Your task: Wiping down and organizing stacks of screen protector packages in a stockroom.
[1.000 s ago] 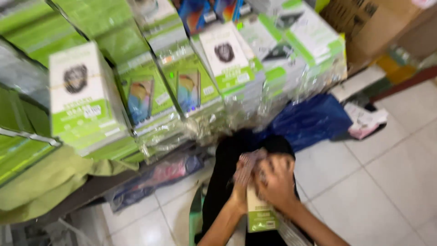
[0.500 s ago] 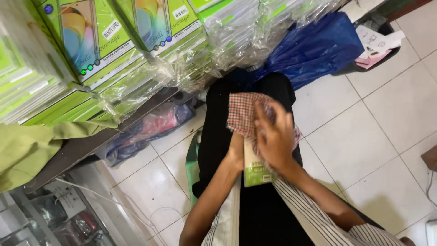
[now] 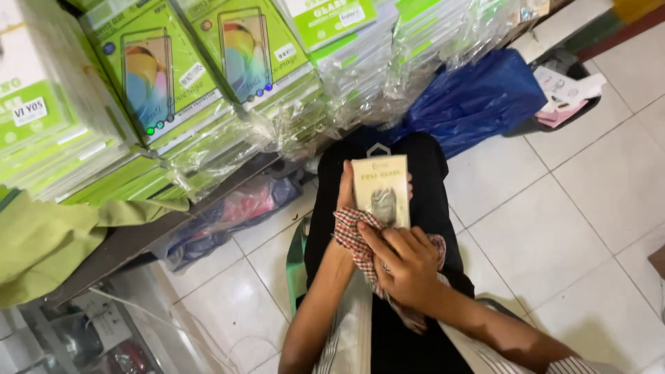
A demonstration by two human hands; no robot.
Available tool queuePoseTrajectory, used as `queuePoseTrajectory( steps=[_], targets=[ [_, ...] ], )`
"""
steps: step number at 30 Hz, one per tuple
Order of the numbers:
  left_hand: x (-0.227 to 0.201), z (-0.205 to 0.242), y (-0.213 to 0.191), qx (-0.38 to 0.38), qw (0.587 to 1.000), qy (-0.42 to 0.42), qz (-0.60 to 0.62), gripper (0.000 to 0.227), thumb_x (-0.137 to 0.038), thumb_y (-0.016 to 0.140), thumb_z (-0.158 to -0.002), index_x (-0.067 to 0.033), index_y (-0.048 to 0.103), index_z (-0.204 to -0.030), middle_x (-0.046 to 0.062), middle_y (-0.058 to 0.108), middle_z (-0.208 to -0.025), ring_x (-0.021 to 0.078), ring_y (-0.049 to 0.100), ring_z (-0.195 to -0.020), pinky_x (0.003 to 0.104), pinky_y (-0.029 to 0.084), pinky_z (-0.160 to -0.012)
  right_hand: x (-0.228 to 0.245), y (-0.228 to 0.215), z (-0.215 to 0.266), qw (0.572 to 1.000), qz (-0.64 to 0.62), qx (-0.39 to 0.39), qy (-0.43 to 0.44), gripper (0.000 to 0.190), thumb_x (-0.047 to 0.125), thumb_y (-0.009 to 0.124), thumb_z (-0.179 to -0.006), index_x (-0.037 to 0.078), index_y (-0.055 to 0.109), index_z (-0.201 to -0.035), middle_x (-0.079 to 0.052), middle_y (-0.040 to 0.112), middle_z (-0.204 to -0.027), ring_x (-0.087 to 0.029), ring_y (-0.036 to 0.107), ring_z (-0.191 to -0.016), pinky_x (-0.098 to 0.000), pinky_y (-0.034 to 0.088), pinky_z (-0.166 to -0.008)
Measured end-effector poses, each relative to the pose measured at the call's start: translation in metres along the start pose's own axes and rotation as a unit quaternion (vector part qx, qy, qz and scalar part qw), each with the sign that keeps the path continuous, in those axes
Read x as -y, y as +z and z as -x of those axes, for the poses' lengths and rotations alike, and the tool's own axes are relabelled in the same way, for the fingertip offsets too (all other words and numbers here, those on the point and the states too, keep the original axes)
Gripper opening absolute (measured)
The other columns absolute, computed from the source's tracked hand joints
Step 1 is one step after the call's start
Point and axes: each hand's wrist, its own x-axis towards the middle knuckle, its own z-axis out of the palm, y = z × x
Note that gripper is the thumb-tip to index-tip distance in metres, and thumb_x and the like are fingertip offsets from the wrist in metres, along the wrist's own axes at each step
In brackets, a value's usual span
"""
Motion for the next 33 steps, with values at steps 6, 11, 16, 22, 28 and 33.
queuePoseTrajectory(
  steps=[6,11,16,22,28,33],
  targets=[
    [0.018,0.012,0.061,-0.156,0.977,0.011,-0.145,0.079,-0.064,0.04,-0.103,-0.0044,0.043,-0.155,0.015,0.059,-0.144,0.0278,0.057,-0.131,0.043,0.045,-0.115,-0.014,-0.006,-0.027,0.986,0.095,-0.13,0.041,0.037,0.005,0.071,-0.084,0.009,0.071,-0.121,-0.01,0.063,-0.093,-0.03,0.057,-0.081,-0.045,0.04,-0.073],
    [0.019,0.016,0.053,-0.004,0.999,0.007,-0.039,0.078,-0.063,0.035,-0.106,-0.0042,0.036,-0.156,0.025,0.058,-0.136,0.0351,0.059,-0.122,0.046,0.048,-0.109,-0.003,0.003,-0.016,0.99,0.051,-0.134,-0.012,0.041,0.0,0.07,-0.083,0.005,0.073,-0.123,-0.007,0.054,-0.08,-0.026,0.054,-0.074,-0.0434,0.044,-0.068],
    [0.034,0.035,0.058,0.282,0.933,-0.002,0.221,0.082,-0.055,0.026,-0.124,0.0158,0.027,-0.165,0.04,0.056,-0.134,0.0453,0.062,-0.116,0.05,0.051,-0.105,-0.003,-0.004,-0.033,0.977,0.05,-0.189,0.09,0.04,-0.003,0.068,-0.085,0.0,0.073,-0.124,-0.011,0.054,-0.082,-0.03,0.052,-0.077,-0.0447,0.042,-0.069],
    [0.042,0.028,0.02,-0.116,0.943,0.123,-0.285,0.072,-0.055,0.037,-0.105,-0.0049,0.034,-0.156,0.014,0.047,-0.154,0.029,0.05,-0.138,0.043,0.044,-0.118,0.01,-0.009,-0.048,0.973,-0.008,-0.23,-0.009,0.032,0.006,0.071,-0.081,0.003,0.071,-0.113,-0.012,0.056,-0.091,-0.031,0.054,-0.081,-0.0429,0.045,-0.074],
    [0.023,0.015,0.043,-0.087,0.952,0.158,-0.249,0.074,-0.056,0.035,-0.112,0.0034,0.04,-0.156,0.019,0.052,-0.151,0.0298,0.052,-0.137,0.043,0.039,-0.12,0.001,0.014,-0.035,0.964,-0.012,-0.245,0.102,0.033,0.007,0.07,-0.09,0.003,0.072,-0.123,-0.015,0.06,-0.11,-0.032,0.058,-0.099,-0.0445,0.047,-0.087],
    [-0.005,0.005,0.059,0.04,0.996,0.071,-0.034,0.096,-0.077,0.035,-0.099,0.0023,0.041,-0.153,0.025,0.053,-0.146,0.0335,0.055,-0.133,0.043,0.043,-0.117,-0.023,0.008,-0.006,0.986,0.031,-0.11,-0.118,0.037,0.015,0.075,-0.076,0.004,0.08,-0.111,-0.012,0.061,-0.107,-0.026,0.056,-0.094,-0.0457,0.038,-0.082]
  ],
)
